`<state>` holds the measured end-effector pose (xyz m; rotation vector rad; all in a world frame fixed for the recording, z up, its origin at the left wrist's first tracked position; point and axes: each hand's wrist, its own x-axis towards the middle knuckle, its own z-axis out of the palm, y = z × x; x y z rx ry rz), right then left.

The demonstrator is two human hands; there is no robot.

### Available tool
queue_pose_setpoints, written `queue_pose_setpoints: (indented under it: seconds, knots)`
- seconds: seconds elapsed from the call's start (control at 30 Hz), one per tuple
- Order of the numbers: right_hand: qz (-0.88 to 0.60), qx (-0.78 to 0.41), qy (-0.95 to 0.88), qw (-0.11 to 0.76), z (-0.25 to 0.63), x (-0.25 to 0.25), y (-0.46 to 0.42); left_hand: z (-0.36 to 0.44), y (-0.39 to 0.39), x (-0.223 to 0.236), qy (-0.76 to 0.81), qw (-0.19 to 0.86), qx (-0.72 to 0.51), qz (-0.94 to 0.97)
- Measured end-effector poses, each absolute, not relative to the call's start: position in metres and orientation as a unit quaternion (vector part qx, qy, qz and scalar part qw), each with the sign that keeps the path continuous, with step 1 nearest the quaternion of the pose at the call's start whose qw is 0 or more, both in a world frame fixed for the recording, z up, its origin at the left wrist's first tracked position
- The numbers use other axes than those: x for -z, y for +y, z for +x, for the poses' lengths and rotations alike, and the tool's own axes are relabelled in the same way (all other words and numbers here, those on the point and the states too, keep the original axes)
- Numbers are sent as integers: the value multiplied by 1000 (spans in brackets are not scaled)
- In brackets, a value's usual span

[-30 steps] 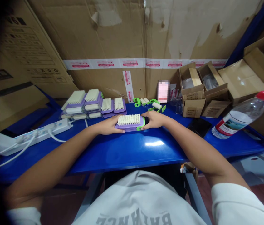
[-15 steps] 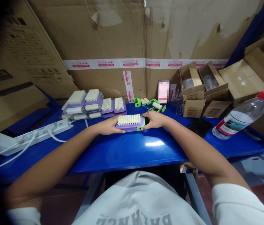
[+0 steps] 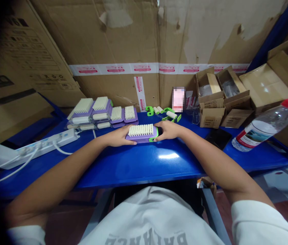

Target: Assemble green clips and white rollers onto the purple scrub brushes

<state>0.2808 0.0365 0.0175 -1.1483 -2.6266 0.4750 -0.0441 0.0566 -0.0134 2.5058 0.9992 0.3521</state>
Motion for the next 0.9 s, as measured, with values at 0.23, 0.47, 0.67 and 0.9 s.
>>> queue_pose_setpoints:
  seconds: [0.23, 0.47, 0.67, 0.9]
  knots:
    - [-428, -197, -877, 97, 285, -22, 38, -47, 58, 14, 360, 197, -123, 904]
    - [-420, -242, -871, 86, 293, -26, 40, -45, 57, 14, 368, 193, -113, 902]
    - [-401, -241, -877, 105, 292, -24, 40, -44, 56, 14, 365, 197, -118, 902]
    - [-400, -239, -878, 111, 293, -24, 40, -45, 57, 16, 357, 197, -127, 904]
